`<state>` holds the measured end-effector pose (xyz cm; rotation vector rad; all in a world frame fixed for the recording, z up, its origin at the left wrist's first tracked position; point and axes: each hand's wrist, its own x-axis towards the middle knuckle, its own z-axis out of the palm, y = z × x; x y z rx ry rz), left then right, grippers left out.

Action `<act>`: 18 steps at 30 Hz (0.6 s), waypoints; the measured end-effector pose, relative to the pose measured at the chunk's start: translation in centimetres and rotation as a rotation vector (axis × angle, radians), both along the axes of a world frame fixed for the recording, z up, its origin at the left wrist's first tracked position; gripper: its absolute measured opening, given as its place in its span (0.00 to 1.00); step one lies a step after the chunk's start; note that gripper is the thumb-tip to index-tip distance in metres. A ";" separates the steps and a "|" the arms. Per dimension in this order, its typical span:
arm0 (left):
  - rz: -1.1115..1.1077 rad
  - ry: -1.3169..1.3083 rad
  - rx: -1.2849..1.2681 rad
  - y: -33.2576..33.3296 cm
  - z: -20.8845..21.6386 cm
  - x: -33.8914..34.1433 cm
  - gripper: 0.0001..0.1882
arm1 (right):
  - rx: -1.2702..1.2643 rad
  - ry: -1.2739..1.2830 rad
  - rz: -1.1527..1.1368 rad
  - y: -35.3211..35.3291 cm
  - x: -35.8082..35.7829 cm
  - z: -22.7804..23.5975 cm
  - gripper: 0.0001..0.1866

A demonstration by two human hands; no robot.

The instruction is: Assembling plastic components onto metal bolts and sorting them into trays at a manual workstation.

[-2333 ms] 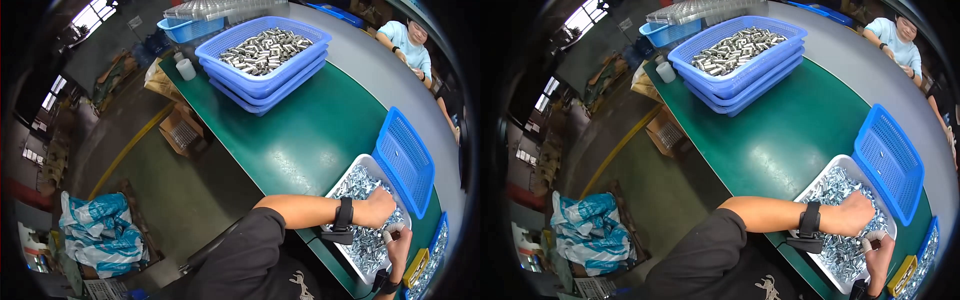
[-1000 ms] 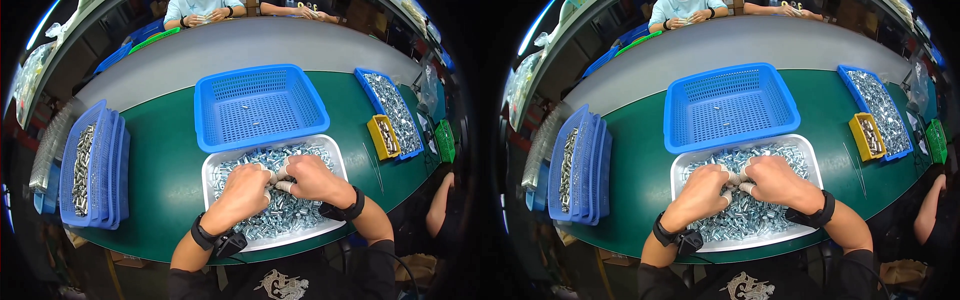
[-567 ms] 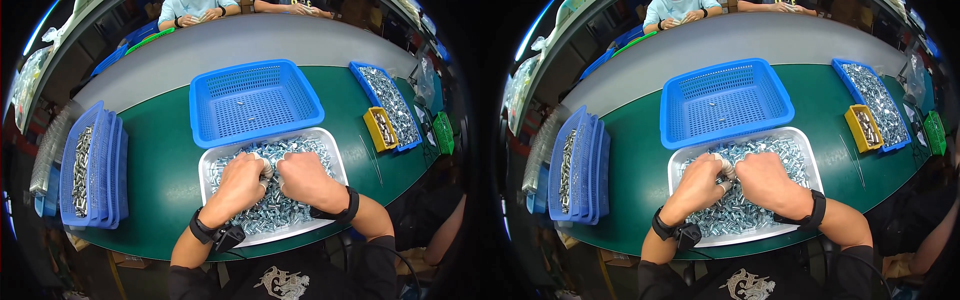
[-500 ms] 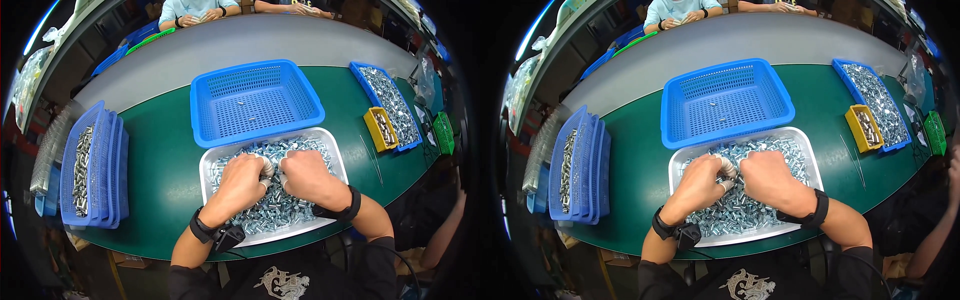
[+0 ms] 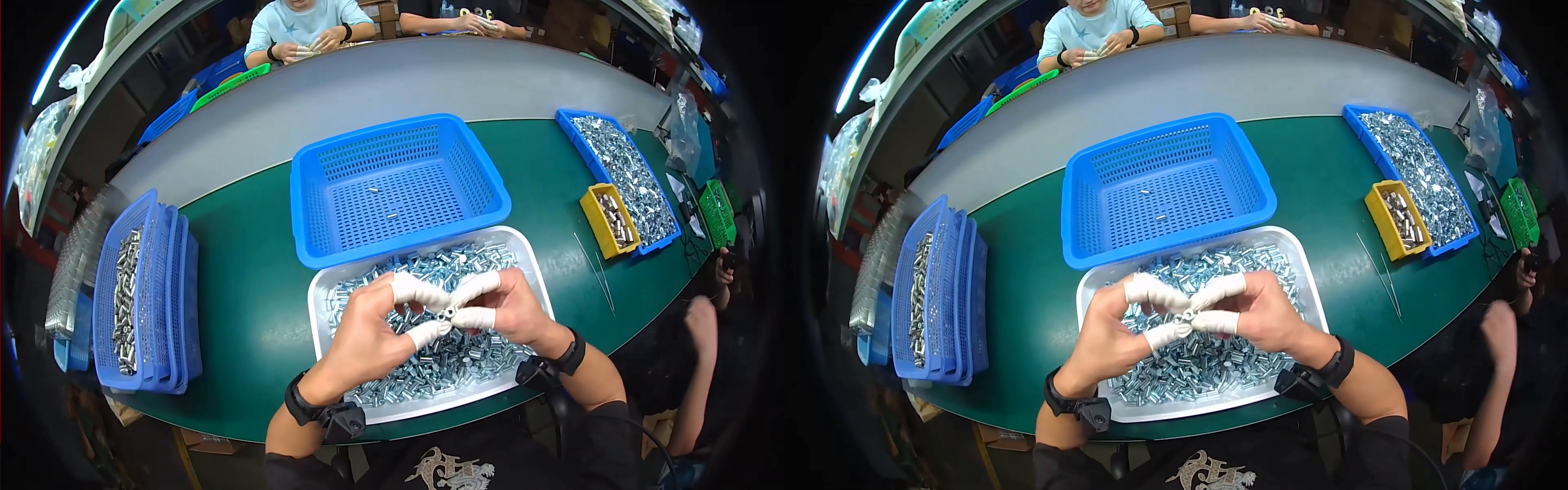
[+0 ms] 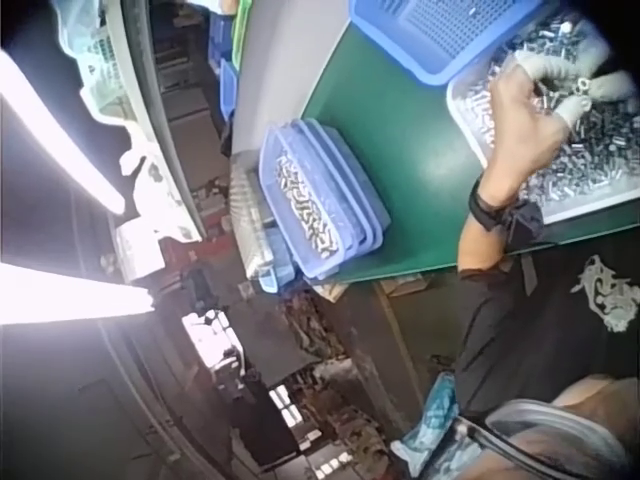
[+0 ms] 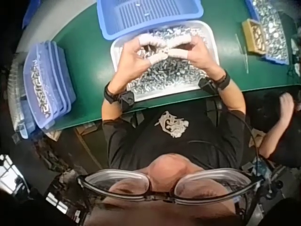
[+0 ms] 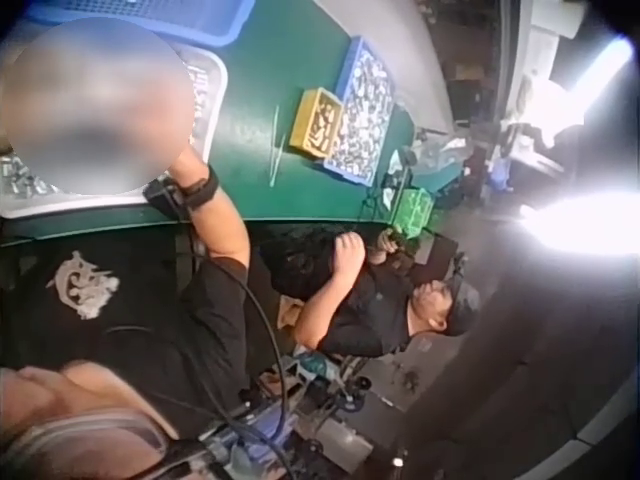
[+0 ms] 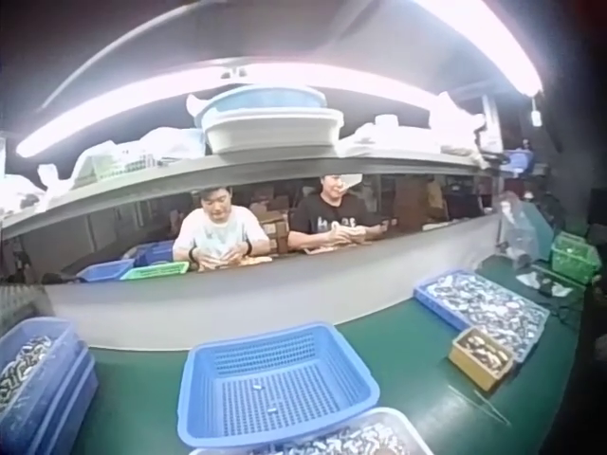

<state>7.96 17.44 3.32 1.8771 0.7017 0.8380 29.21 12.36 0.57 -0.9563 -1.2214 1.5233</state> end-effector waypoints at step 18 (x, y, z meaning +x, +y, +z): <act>-0.311 0.203 -0.263 0.0 -0.3 -0.1 0.11 | 0.007 -0.294 0.340 -0.4 1.4 -0.4 0.07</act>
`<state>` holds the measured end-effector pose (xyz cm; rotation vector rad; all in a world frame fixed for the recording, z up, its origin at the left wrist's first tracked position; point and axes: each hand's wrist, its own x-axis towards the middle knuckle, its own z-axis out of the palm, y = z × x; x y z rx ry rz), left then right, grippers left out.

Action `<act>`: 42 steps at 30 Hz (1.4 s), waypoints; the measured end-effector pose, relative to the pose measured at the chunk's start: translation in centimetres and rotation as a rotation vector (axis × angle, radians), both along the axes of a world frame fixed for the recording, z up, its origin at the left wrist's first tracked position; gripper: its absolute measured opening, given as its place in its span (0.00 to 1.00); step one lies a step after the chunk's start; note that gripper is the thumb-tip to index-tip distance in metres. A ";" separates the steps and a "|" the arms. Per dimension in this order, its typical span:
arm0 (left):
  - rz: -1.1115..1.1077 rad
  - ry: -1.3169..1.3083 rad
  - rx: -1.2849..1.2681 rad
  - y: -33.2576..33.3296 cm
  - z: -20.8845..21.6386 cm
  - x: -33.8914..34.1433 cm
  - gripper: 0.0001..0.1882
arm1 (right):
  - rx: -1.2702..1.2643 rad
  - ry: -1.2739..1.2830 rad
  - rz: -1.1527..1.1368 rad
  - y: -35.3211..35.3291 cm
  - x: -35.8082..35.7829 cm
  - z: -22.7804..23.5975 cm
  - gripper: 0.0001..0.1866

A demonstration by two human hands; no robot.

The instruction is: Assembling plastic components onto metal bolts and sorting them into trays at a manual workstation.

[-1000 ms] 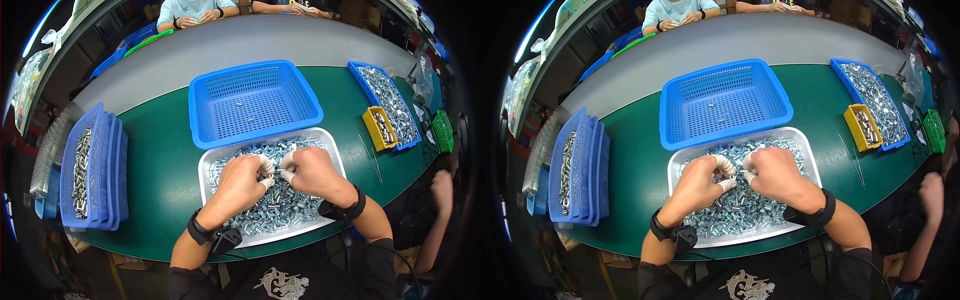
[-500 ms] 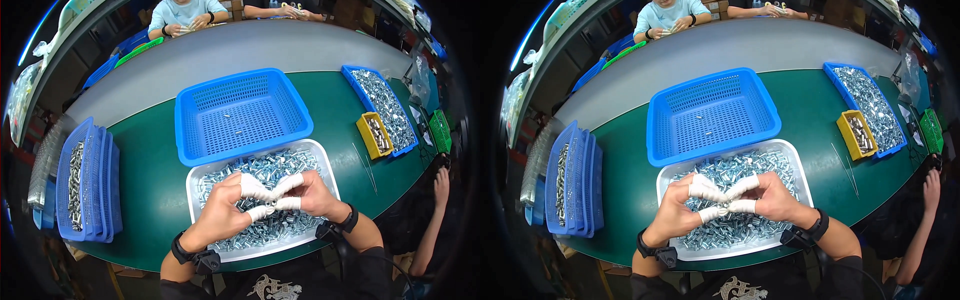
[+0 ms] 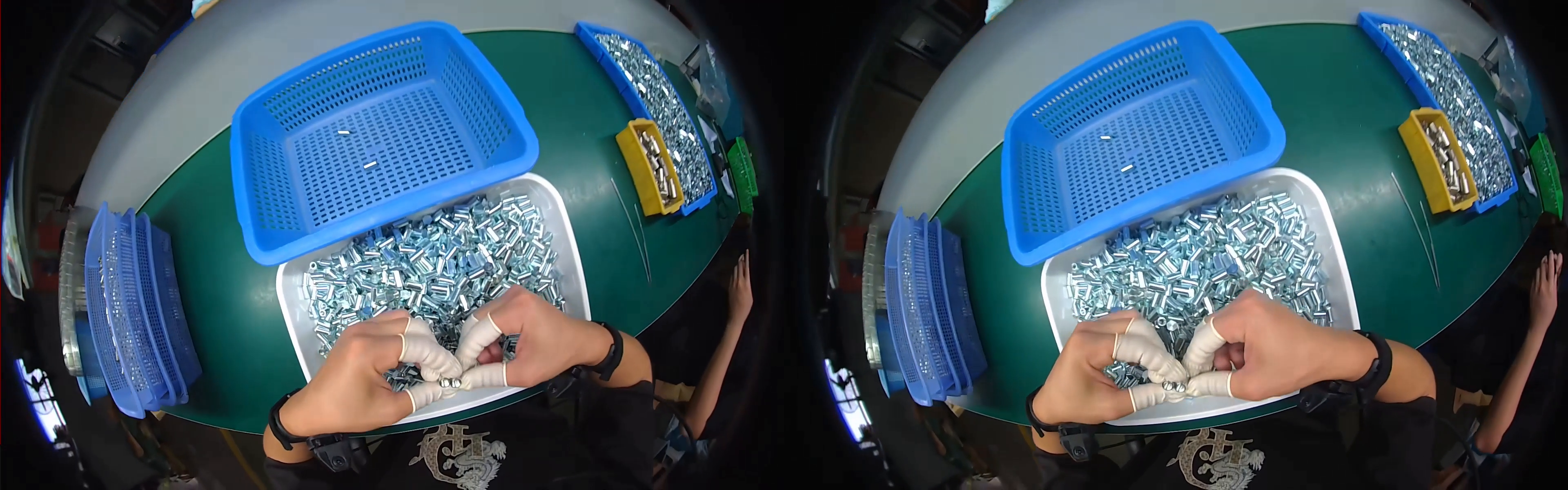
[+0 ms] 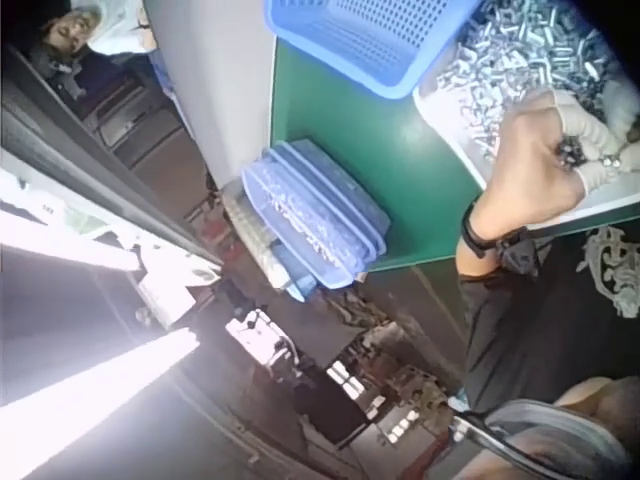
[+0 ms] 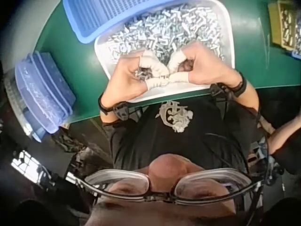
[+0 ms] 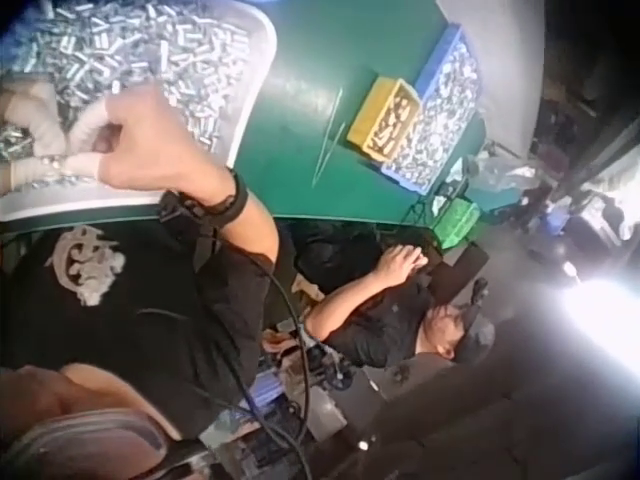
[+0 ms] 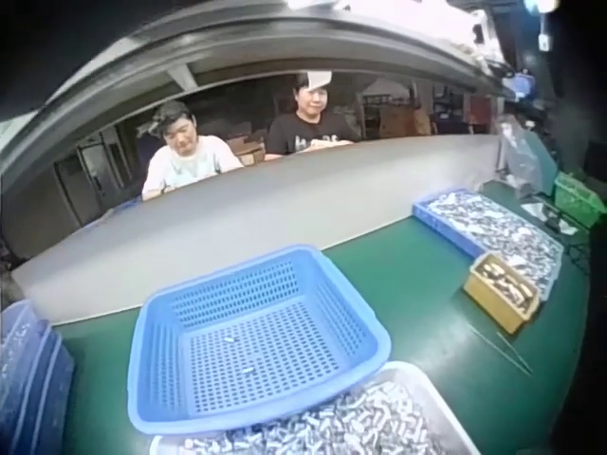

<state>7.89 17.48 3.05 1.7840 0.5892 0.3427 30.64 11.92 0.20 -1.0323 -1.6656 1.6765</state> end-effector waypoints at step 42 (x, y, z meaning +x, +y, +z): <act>-0.127 -0.026 -0.096 -0.3 -0.4 0.6 0.13 | -0.067 0.114 0.136 0.3 0.7 -0.2 0.08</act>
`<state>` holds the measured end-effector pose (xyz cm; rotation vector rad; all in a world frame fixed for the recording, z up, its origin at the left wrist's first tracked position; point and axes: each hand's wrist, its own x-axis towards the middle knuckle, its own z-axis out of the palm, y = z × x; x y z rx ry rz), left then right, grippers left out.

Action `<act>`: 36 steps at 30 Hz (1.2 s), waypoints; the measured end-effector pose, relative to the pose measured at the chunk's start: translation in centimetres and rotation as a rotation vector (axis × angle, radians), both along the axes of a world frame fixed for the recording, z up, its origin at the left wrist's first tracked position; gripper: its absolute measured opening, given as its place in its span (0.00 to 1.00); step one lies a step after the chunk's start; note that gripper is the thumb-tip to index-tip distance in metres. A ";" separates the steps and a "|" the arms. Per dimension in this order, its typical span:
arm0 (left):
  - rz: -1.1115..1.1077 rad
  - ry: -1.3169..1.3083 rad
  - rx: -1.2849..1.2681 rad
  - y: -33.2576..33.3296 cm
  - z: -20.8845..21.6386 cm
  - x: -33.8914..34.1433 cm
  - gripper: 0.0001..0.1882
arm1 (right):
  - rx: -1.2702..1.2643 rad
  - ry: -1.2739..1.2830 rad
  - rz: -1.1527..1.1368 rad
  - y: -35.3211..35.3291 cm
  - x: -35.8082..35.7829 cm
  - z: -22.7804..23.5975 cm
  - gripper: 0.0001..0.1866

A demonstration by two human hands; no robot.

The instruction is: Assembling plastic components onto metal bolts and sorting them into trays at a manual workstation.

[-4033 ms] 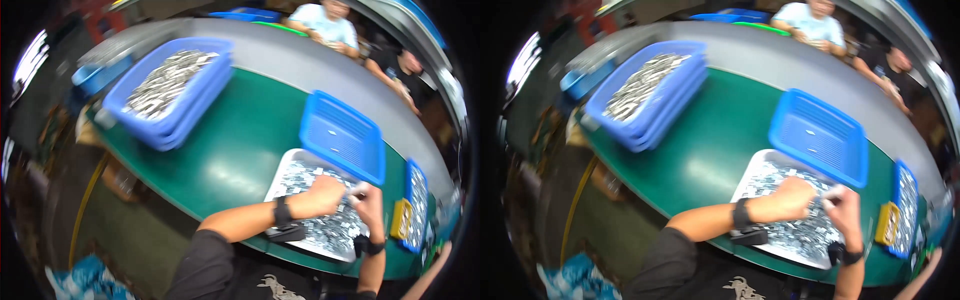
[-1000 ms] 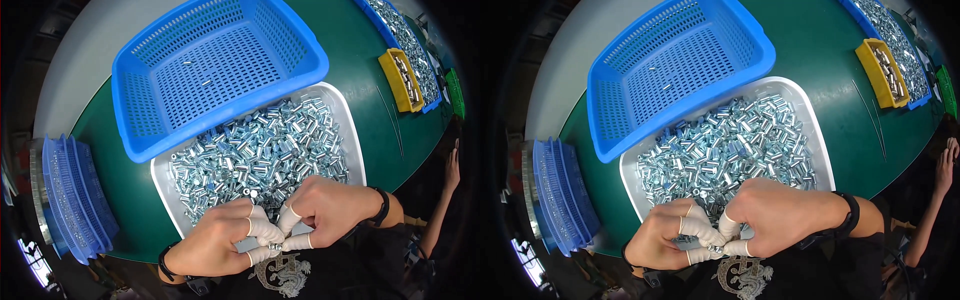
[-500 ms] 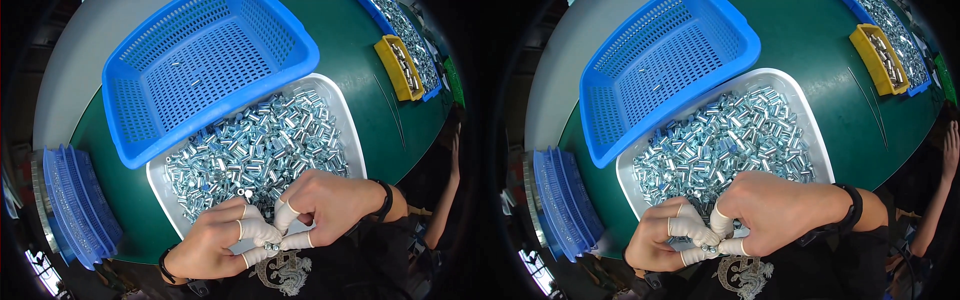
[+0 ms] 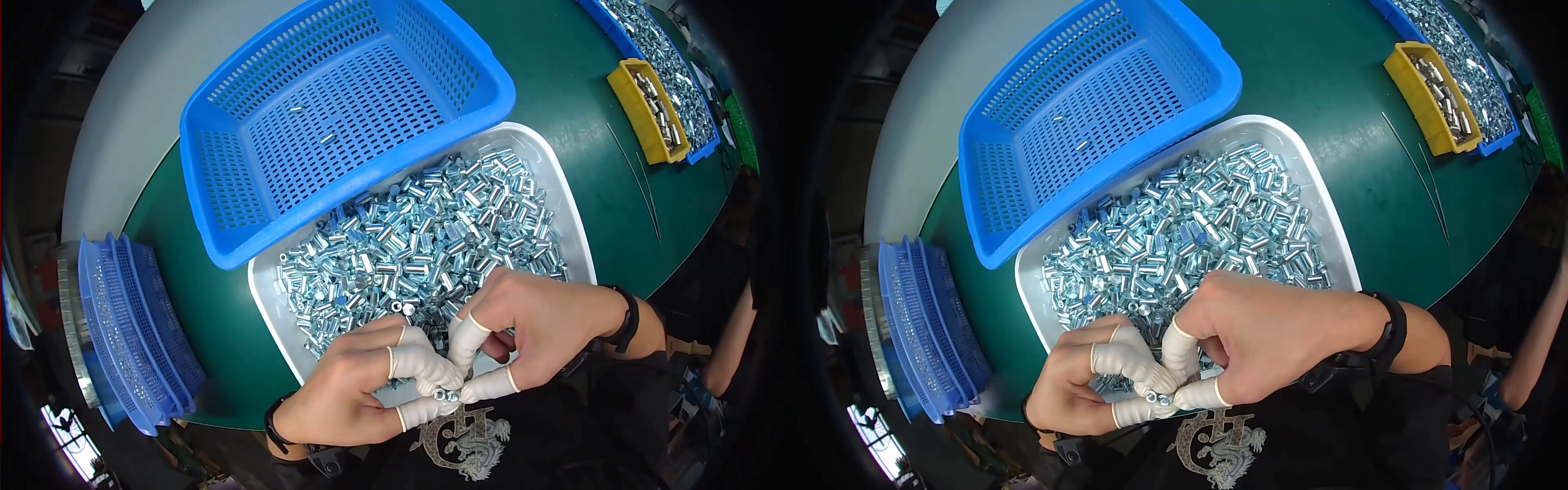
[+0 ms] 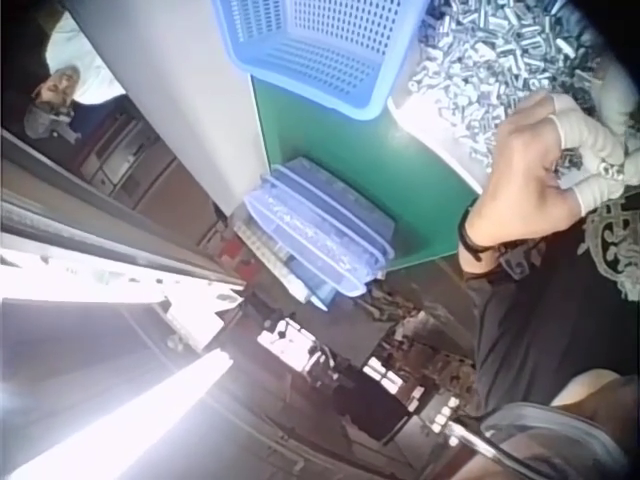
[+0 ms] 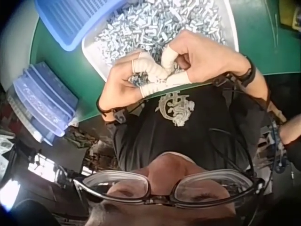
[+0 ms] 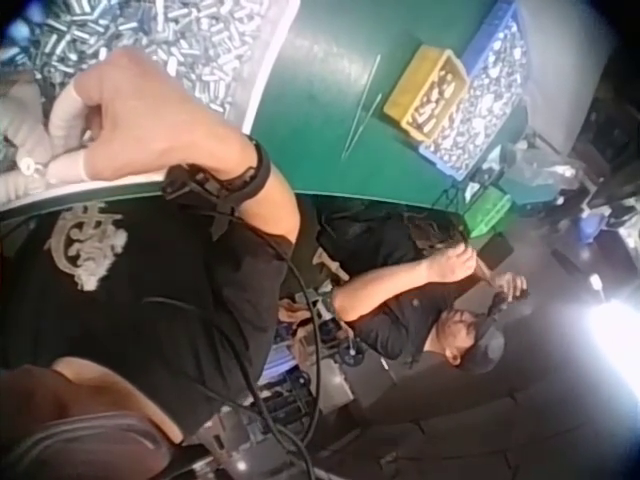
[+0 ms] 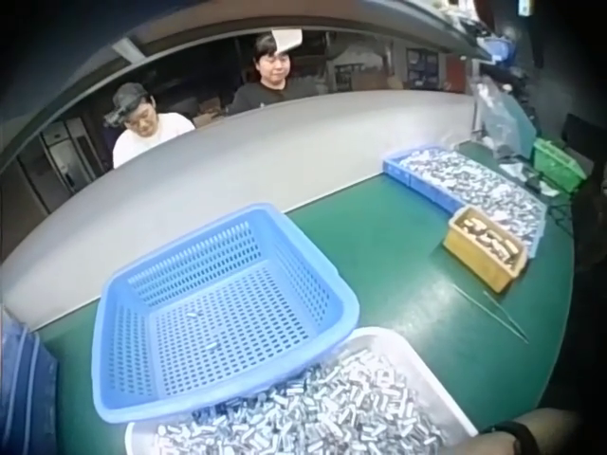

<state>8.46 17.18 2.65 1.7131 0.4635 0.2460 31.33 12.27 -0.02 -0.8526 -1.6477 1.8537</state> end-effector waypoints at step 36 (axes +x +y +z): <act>0.404 0.381 0.724 -0.5 -1.6 1.1 0.10 | 0.592 -0.788 -0.425 -0.1 -2.0 0.4 0.11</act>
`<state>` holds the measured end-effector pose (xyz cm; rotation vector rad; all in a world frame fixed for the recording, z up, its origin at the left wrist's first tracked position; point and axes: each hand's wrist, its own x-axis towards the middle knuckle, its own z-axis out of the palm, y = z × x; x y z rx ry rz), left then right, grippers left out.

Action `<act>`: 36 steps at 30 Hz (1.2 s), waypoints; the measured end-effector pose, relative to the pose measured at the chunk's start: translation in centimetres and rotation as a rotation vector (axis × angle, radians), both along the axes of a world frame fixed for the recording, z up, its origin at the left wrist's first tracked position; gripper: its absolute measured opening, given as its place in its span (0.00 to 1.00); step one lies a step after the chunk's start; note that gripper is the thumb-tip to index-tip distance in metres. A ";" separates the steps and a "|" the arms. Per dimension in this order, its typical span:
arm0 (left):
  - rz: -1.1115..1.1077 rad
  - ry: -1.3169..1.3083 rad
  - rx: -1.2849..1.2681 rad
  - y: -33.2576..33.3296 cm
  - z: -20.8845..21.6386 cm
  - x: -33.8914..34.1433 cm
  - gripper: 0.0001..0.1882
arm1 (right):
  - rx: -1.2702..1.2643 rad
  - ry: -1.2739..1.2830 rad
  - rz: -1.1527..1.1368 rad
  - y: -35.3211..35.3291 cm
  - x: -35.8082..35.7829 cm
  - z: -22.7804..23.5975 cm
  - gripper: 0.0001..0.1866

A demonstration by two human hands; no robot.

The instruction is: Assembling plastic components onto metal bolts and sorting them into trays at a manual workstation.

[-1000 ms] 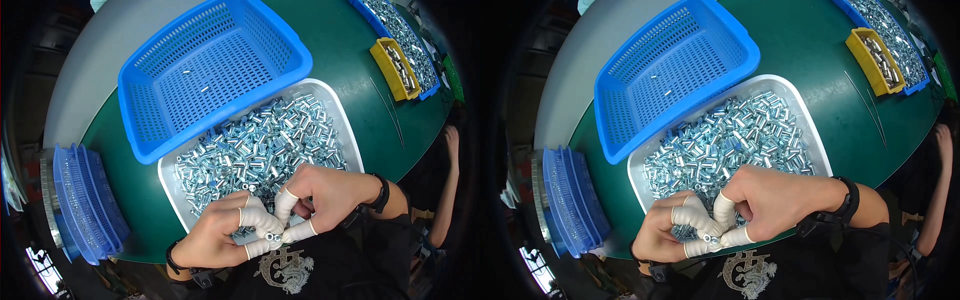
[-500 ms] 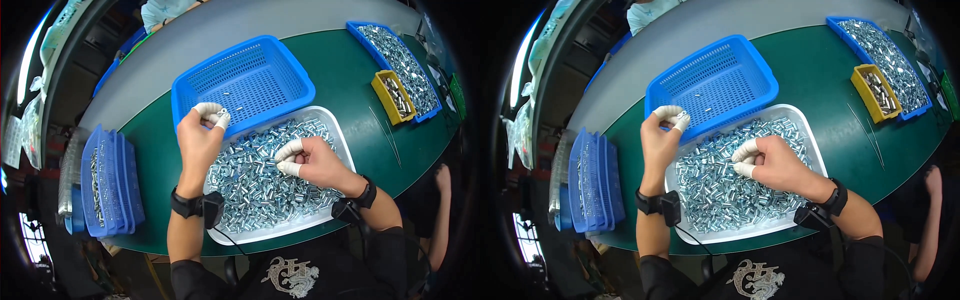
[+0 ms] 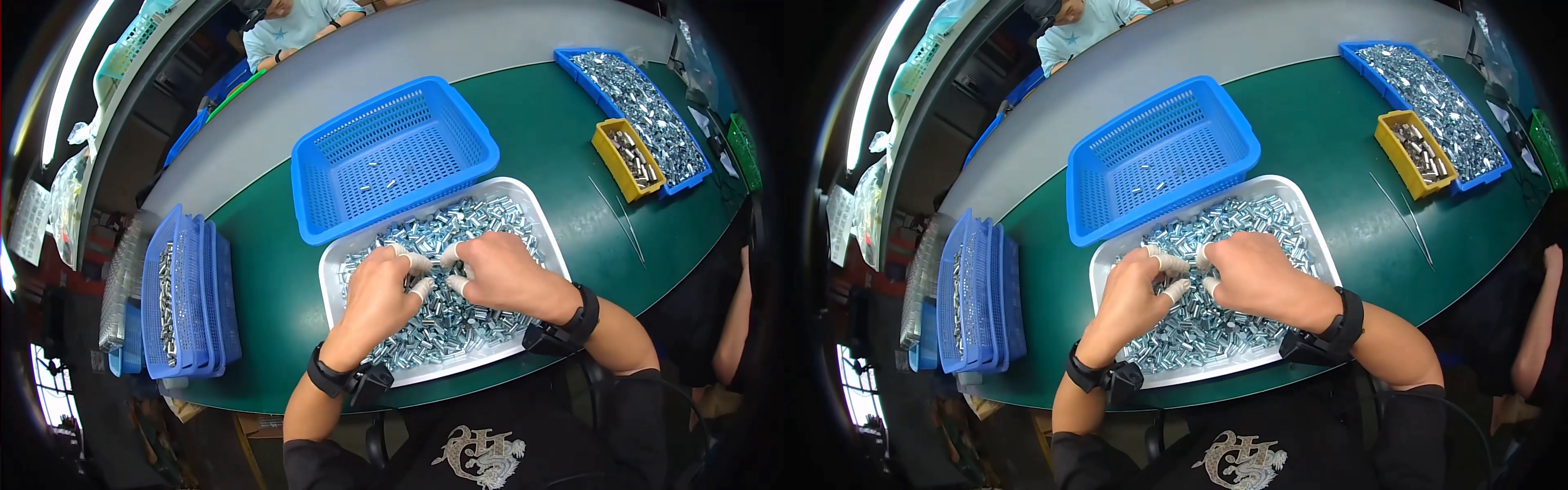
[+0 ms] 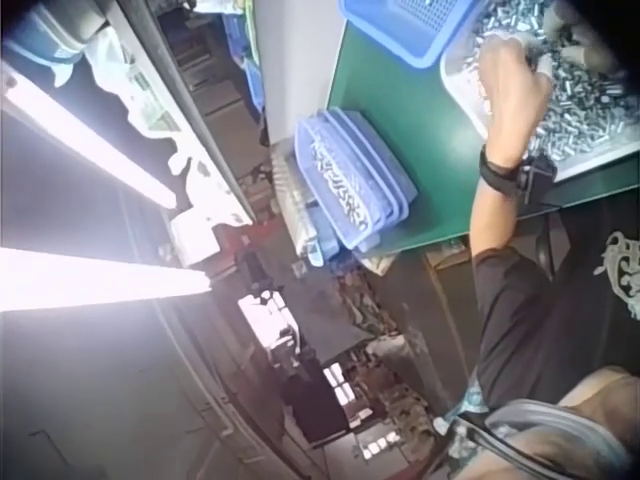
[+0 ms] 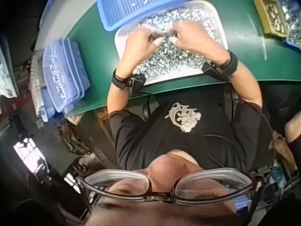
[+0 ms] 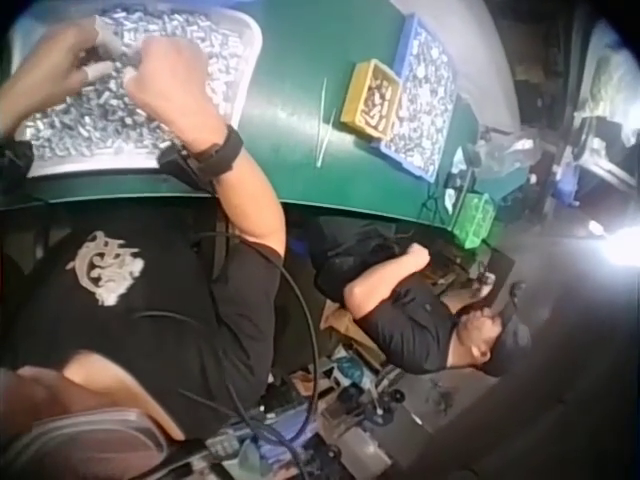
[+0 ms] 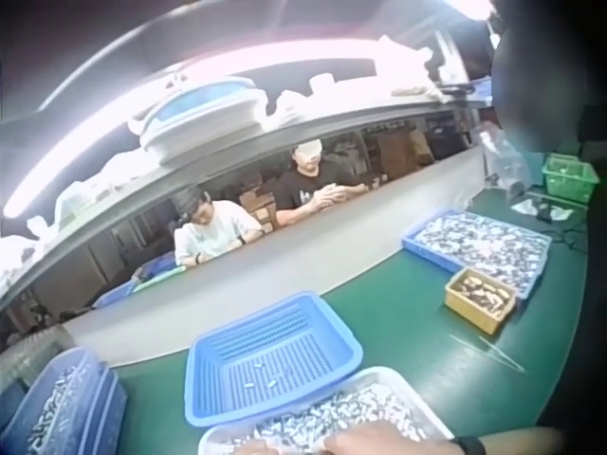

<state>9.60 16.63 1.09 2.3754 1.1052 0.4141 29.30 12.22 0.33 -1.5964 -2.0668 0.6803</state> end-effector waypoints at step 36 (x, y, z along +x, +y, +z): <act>0.048 -0.566 -0.383 0.0 -2.6 -1.2 0.08 | -0.011 -0.127 -0.047 0.6 -0.1 0.4 0.08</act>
